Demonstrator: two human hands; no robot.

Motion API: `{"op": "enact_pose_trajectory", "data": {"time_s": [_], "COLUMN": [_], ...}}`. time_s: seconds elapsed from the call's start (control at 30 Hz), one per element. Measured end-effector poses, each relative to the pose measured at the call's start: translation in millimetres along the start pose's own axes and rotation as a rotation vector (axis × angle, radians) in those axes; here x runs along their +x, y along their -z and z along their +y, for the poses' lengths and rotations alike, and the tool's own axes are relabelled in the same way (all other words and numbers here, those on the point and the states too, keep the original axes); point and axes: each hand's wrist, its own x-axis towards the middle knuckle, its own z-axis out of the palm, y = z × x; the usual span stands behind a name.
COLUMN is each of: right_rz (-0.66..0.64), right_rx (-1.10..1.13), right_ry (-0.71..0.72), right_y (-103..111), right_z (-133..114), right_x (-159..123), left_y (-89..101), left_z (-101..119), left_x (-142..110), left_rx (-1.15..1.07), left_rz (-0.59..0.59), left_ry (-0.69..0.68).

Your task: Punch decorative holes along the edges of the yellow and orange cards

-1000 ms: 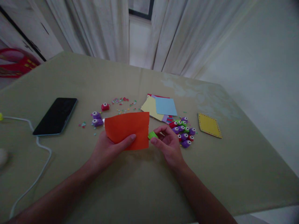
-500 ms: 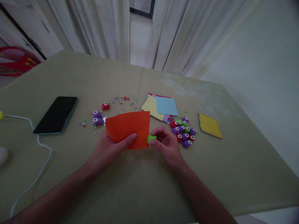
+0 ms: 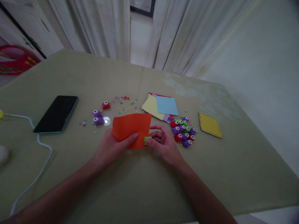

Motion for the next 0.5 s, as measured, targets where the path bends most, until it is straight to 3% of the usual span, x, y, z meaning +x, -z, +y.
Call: {"op": "enact_pose_trajectory", "data": {"time_s": [0.13, 0.33, 0.5], "right_rz": [0.029, 0.064, 0.104], "right_rx": [-0.119, -0.306, -0.368], "right_ry": [-0.020, 0.036, 0.092], "right_y": [0.0, -1.9, -2.0], "right_z": [1.9, 4.9, 10.5], "right_x": [0.2, -0.7, 0.3], "left_y": [-1.3, -3.3, -3.4], "left_z": [-3.0, -4.2, -9.9], "left_x": [3.5, 2.6, 2.9], "left_rx": [0.081, 0.337, 0.369], "left_rz": [-0.038, -0.041, -0.061], "left_ry": [-0.018, -0.169, -0.198]}}
